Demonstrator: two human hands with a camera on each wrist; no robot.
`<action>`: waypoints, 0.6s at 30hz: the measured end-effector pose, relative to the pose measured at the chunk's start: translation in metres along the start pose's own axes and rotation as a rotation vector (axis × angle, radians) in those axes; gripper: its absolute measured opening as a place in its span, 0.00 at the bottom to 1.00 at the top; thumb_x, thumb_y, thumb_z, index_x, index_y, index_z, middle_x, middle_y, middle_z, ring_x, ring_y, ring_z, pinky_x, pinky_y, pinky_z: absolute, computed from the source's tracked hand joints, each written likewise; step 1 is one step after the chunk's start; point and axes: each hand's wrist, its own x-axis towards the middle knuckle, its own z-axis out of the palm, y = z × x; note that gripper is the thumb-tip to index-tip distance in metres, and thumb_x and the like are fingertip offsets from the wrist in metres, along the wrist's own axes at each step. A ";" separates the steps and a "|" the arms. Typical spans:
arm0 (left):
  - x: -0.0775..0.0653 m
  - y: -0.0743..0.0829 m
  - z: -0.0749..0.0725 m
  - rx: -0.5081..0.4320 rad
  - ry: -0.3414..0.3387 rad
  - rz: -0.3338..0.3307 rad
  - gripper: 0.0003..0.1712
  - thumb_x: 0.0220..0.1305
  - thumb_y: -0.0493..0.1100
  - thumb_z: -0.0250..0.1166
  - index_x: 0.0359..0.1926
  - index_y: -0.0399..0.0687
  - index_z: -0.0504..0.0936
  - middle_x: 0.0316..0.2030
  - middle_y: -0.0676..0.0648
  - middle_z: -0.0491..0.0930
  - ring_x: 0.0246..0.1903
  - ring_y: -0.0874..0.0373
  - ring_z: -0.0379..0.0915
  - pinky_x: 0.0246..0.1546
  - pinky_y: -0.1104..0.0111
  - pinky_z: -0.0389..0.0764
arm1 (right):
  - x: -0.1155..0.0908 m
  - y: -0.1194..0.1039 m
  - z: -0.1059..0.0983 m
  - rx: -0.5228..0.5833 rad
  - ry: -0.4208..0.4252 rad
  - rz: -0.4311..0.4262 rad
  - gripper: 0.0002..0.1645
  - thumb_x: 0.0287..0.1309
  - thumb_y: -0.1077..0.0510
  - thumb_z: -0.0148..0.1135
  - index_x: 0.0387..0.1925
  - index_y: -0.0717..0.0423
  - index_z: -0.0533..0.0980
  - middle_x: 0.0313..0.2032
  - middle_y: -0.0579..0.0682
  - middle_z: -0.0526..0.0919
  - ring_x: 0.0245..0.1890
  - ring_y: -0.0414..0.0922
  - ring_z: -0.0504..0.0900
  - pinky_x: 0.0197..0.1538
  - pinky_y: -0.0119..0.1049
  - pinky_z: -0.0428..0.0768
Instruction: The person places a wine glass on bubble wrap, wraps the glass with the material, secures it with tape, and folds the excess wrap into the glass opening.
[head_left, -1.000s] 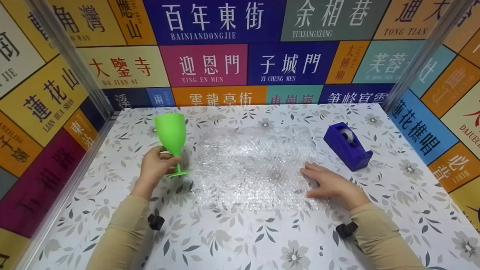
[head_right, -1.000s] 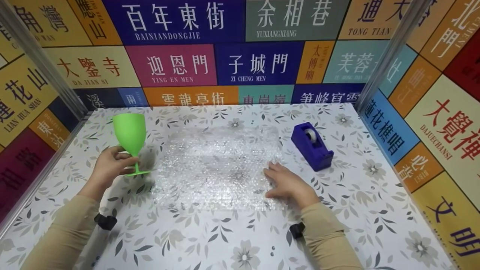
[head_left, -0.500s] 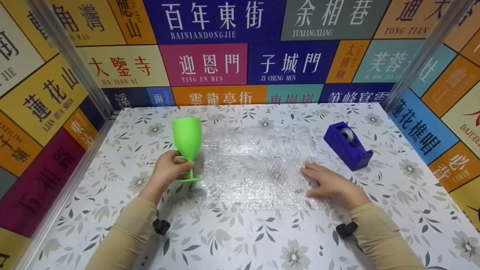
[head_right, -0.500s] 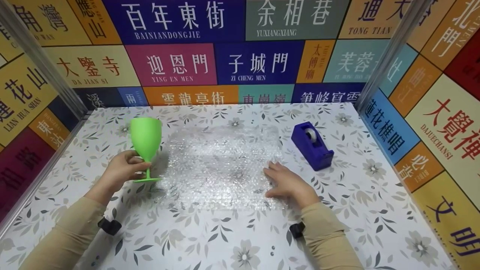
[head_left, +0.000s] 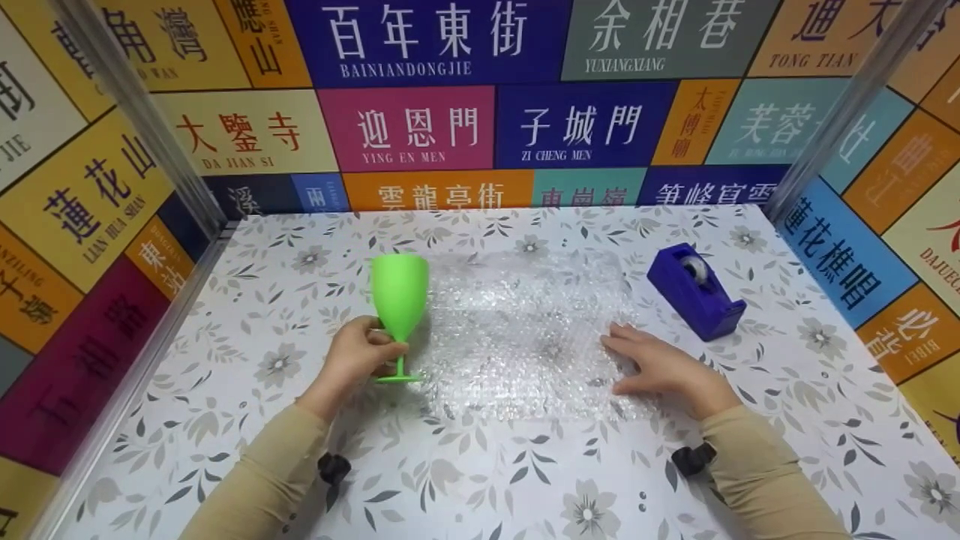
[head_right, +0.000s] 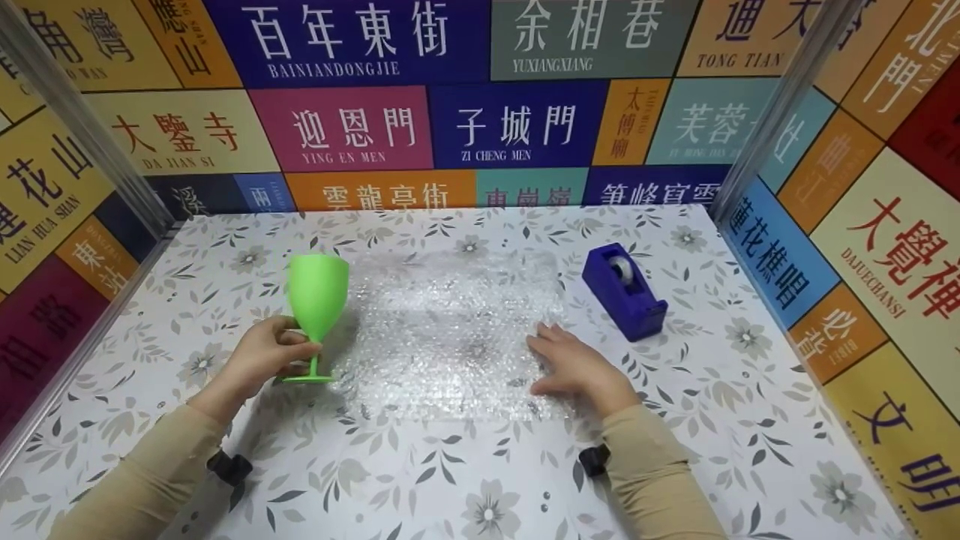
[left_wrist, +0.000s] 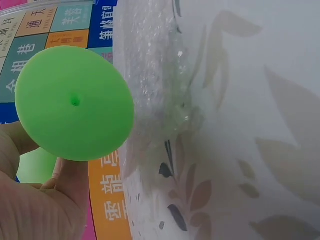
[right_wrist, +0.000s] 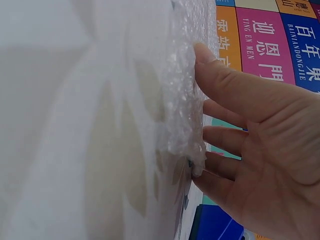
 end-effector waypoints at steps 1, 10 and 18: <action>0.000 -0.001 0.001 0.000 -0.001 -0.002 0.31 0.57 0.34 0.72 0.59 0.30 0.70 0.44 0.34 0.79 0.33 0.49 0.83 0.37 0.59 0.87 | 0.000 0.000 0.000 0.001 0.000 0.000 0.51 0.51 0.47 0.74 0.69 0.69 0.63 0.71 0.72 0.55 0.71 0.70 0.50 0.71 0.63 0.49; -0.002 -0.006 0.013 0.017 -0.016 -0.039 0.30 0.55 0.34 0.73 0.57 0.29 0.71 0.41 0.36 0.80 0.31 0.50 0.83 0.34 0.62 0.86 | -0.001 0.002 0.001 0.006 0.008 0.007 0.51 0.51 0.47 0.74 0.70 0.67 0.62 0.72 0.70 0.54 0.71 0.69 0.50 0.71 0.62 0.49; -0.001 -0.010 0.016 0.028 -0.004 -0.054 0.28 0.53 0.33 0.74 0.53 0.29 0.72 0.40 0.37 0.81 0.30 0.52 0.83 0.33 0.63 0.86 | 0.001 0.003 0.002 0.018 0.014 0.008 0.52 0.51 0.48 0.74 0.70 0.66 0.62 0.72 0.69 0.54 0.71 0.68 0.50 0.71 0.62 0.48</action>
